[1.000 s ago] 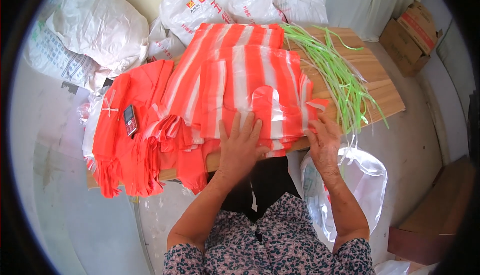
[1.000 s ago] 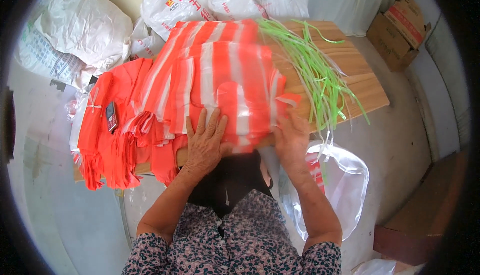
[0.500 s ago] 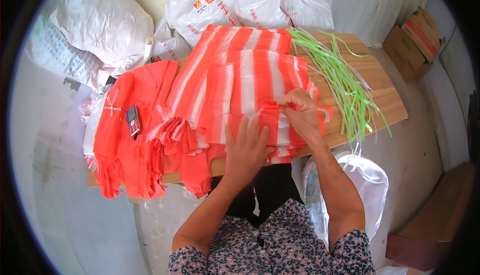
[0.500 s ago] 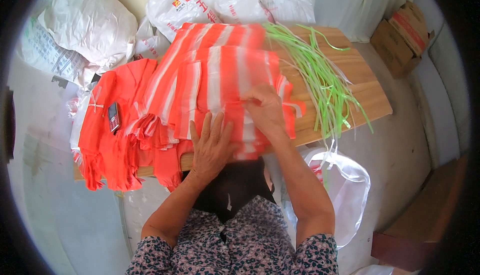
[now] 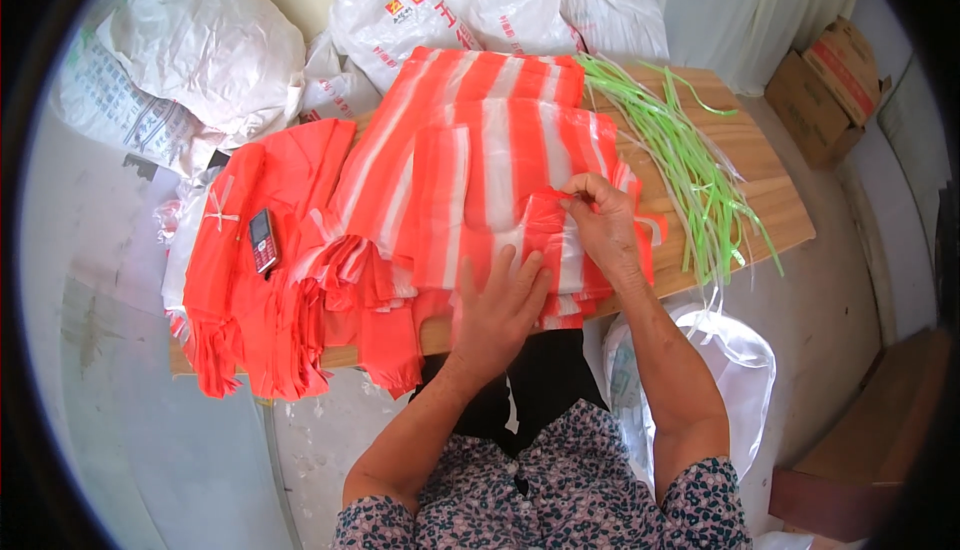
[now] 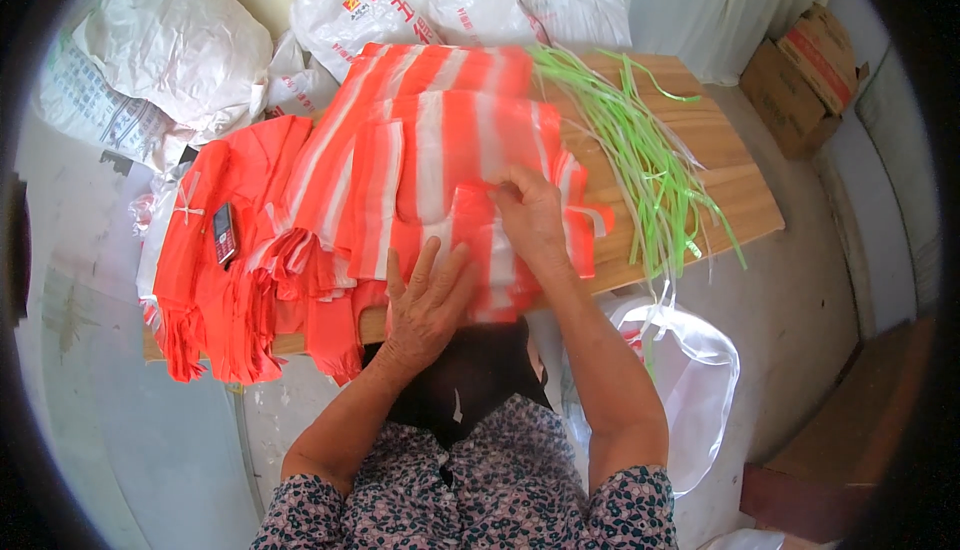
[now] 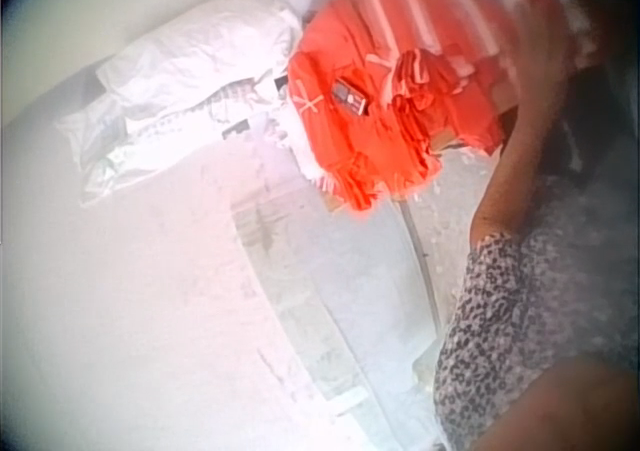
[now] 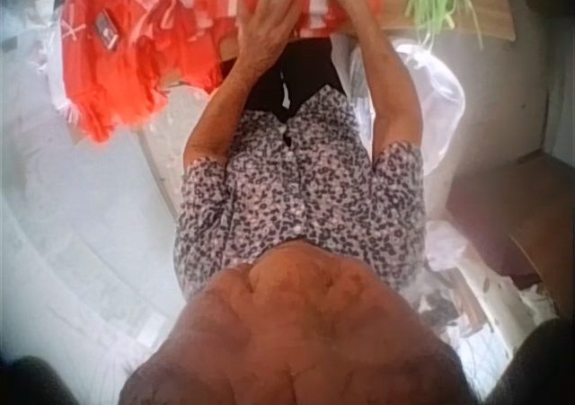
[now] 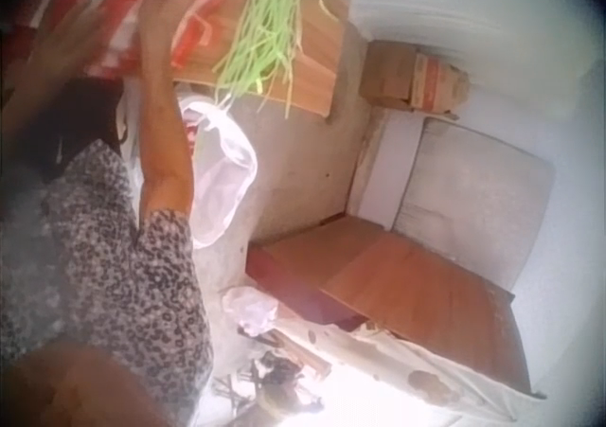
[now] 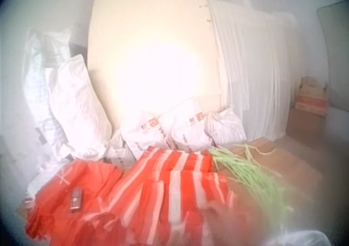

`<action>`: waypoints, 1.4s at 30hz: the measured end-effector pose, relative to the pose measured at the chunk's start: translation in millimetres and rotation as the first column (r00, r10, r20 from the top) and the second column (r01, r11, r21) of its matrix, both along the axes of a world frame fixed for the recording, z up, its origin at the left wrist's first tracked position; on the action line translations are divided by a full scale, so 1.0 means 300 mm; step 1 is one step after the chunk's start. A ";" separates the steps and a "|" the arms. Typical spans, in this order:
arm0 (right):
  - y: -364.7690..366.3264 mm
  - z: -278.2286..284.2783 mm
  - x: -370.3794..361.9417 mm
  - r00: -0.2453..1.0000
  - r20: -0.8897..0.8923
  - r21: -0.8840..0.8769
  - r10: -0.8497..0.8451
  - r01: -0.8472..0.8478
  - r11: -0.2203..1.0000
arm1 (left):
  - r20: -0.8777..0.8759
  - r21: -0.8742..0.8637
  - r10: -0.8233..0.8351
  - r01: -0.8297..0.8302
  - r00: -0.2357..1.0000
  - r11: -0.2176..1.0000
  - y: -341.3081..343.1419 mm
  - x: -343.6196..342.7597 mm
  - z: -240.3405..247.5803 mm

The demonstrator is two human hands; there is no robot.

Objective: The person rolls plastic bags into bundles, ties them with plastic strips, and places the bundles into a bag. The person then separates, folds, and arranges more plastic bags on the table.

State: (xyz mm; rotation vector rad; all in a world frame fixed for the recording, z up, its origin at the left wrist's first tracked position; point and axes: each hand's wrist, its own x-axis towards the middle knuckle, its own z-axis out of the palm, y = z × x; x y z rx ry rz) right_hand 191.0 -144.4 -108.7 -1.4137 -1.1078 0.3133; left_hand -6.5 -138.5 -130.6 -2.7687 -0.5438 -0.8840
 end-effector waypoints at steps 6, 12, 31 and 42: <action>0.021 0.008 -0.006 0.999 -0.039 0.018 -0.033 0.034 0.999 | -0.071 -0.062 0.010 -0.014 0.997 0.998 0.014 0.027 0.039; -0.077 0.018 -0.034 0.975 0.220 0.093 -0.015 -0.006 0.996 | -0.092 -0.124 0.068 -0.079 0.993 0.989 0.021 0.037 0.049; -0.272 -0.090 -0.066 0.866 0.374 0.110 -0.332 0.314 0.943 | 0.006 -0.052 0.107 -0.106 0.994 0.993 0.015 0.042 0.014; -0.243 -0.057 0.193 0.574 0.762 -0.039 -0.298 0.501 0.864 | -0.029 -0.108 0.085 -0.088 0.996 0.990 0.012 0.040 0.010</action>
